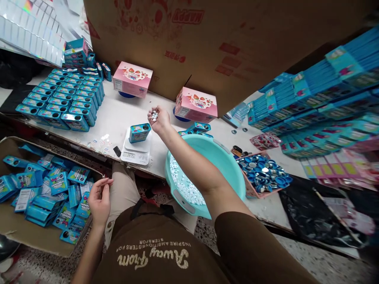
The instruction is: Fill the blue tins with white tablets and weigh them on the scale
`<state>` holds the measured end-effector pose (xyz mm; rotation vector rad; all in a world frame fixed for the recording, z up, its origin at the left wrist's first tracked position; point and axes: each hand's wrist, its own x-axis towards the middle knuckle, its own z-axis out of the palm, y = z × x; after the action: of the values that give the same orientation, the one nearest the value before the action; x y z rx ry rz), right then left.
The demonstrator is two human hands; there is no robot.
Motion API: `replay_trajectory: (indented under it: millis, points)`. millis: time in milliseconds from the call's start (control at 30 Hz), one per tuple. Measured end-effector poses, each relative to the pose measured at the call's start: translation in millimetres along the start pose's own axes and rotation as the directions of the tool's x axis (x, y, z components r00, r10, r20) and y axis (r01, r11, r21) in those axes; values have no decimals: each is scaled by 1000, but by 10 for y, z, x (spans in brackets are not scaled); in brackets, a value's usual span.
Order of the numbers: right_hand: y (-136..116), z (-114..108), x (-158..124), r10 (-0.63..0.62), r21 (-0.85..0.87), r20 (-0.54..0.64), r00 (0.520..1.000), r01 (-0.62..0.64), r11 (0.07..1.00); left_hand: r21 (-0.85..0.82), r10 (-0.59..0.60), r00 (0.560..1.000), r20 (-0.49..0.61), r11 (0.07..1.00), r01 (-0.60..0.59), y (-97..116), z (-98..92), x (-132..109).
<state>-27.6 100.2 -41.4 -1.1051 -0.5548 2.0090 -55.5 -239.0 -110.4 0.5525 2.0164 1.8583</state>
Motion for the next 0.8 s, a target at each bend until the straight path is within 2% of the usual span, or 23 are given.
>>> replay_trajectory:
  millis: [167,400,800]
  points:
    - [95,-11,5,-85,-82,1,996,85,993,6,-6,1000,-3,1000,6,-24,-6,40]
    - [191,-48,-21,-197,-192,76,977,208,959,2,-12,1000,7,1000,12,-71,-13,44]
    - [267,-34,-78,-295,-324,155,943,331,886,-11,-6,1000,-10,1000,6,-56,-10,44]
